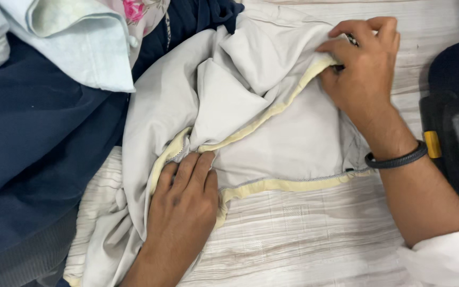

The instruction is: The person ties the drawstrings of a white garment and then folds it neatly on a surface. The garment is smoothed out and folded into a compact rectangular shape.

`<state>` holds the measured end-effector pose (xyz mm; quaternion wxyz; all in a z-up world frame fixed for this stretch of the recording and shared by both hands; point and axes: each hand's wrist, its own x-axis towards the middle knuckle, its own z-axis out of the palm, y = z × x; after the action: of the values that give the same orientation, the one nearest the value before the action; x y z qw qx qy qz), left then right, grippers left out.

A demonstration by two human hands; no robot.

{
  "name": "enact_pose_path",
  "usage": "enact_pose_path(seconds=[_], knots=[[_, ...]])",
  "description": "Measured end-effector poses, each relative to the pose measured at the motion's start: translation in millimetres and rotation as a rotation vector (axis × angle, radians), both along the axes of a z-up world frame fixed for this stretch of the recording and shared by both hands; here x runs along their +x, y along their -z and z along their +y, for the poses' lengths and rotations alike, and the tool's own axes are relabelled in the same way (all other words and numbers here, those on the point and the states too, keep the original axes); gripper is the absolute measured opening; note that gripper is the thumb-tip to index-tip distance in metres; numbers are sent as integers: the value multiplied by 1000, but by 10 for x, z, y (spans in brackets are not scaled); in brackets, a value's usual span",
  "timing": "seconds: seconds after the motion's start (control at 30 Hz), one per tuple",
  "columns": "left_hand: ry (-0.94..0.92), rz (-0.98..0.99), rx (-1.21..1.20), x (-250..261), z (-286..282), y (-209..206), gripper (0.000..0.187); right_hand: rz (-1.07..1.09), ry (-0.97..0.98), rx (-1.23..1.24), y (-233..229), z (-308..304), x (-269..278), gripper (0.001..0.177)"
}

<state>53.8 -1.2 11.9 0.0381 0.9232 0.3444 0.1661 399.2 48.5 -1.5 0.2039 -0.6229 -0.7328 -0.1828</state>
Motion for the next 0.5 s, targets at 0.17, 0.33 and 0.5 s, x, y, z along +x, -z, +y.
enact_pose_path(seconds=[0.17, 0.33, 0.5], knots=[[-7, -59, -22, 17, -1, 162, 24, 273, 62, 34, -198, -93, 276, 22], [-26, -122, 146, -38, -95, 262, 24, 220, 6, 18, -452, -427, 542, 22], [-76, -110, 158, -26, -98, 268, 45, 245, -35, -274, -571, -743, 688, 23]])
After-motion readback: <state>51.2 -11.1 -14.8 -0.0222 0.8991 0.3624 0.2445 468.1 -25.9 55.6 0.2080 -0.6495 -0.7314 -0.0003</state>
